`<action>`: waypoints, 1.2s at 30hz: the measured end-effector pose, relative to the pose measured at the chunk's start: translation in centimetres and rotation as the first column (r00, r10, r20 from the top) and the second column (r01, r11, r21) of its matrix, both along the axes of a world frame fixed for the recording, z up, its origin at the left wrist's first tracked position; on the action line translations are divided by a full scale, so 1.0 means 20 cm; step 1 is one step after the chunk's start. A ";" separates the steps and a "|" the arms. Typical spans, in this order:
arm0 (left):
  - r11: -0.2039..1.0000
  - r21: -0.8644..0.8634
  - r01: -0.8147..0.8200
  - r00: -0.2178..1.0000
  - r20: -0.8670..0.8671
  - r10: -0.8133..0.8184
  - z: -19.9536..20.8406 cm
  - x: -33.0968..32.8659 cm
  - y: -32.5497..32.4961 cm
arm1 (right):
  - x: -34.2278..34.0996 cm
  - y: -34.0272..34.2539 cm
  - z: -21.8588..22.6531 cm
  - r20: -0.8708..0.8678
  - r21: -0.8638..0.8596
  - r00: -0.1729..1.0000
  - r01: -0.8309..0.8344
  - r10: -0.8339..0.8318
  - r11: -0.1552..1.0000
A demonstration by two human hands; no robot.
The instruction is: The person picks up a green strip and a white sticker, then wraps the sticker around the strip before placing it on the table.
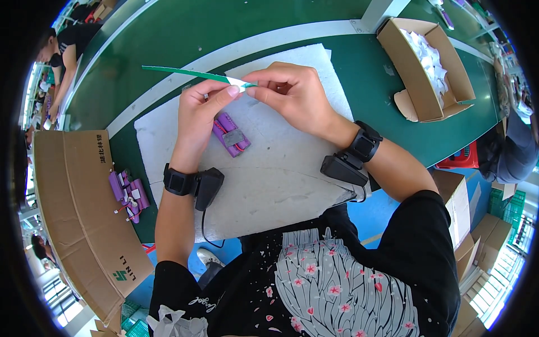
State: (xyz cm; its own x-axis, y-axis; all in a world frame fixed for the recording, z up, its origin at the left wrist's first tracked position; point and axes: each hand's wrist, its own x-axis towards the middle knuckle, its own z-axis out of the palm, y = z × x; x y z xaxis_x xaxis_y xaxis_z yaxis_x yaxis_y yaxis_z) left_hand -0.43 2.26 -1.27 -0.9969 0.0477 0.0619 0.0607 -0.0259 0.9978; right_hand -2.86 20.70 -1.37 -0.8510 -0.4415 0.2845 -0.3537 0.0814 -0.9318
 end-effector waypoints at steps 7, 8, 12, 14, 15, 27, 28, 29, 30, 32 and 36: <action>1.000 0.012 -0.001 1.000 -0.007 0.001 0.00 0.00 0.00 | -0.01 0.00 0.00 -0.044 -0.006 0.999 -0.007 0.007 1.000; 1.000 0.009 -0.002 1.000 -0.004 0.002 0.00 0.00 0.00 | -0.01 0.00 0.00 -0.049 -0.004 0.999 -0.008 0.008 1.000; 1.000 0.000 -0.004 1.000 0.005 0.004 0.01 0.00 0.00 | -0.01 0.00 -0.01 -0.034 -0.004 0.999 -0.005 0.005 1.000; 1.000 -0.004 -0.004 1.000 0.015 0.004 0.01 0.01 0.00 | -0.01 0.00 0.00 -0.031 -0.006 1.000 -0.005 0.005 1.000; 1.000 -0.004 -0.004 1.000 0.014 0.004 0.01 0.01 0.00 | 0.00 0.00 0.00 -0.027 -0.009 1.000 -0.005 0.004 1.000; 1.000 0.023 0.010 0.999 0.048 -0.011 0.01 0.00 -0.01 | 0.00 0.00 0.00 -0.028 0.021 1.000 0.002 -0.002 1.000; 1.000 0.025 0.012 0.999 0.051 -0.013 0.01 0.00 -0.01 | 0.00 0.00 0.00 -0.027 0.016 1.000 0.000 0.000 1.000; 1.000 0.027 0.013 0.998 0.053 -0.015 0.01 0.00 -0.01 | 0.00 0.00 -0.01 -0.027 0.017 1.000 0.000 0.000 1.000; 0.999 0.029 0.015 0.998 0.056 -0.017 0.01 0.00 -0.01 | 0.00 0.00 -0.01 -0.020 0.008 1.000 0.001 0.000 1.000; 0.999 0.042 0.017 0.998 0.055 -0.019 0.01 0.00 -0.01 | 0.00 -0.01 -0.01 -0.005 -0.009 1.000 0.000 0.000 1.000; 0.997 0.069 0.020 0.998 0.062 -0.025 0.02 0.01 -0.01 | 0.00 0.00 -0.01 -0.007 -0.009 1.000 0.003 -0.003 1.000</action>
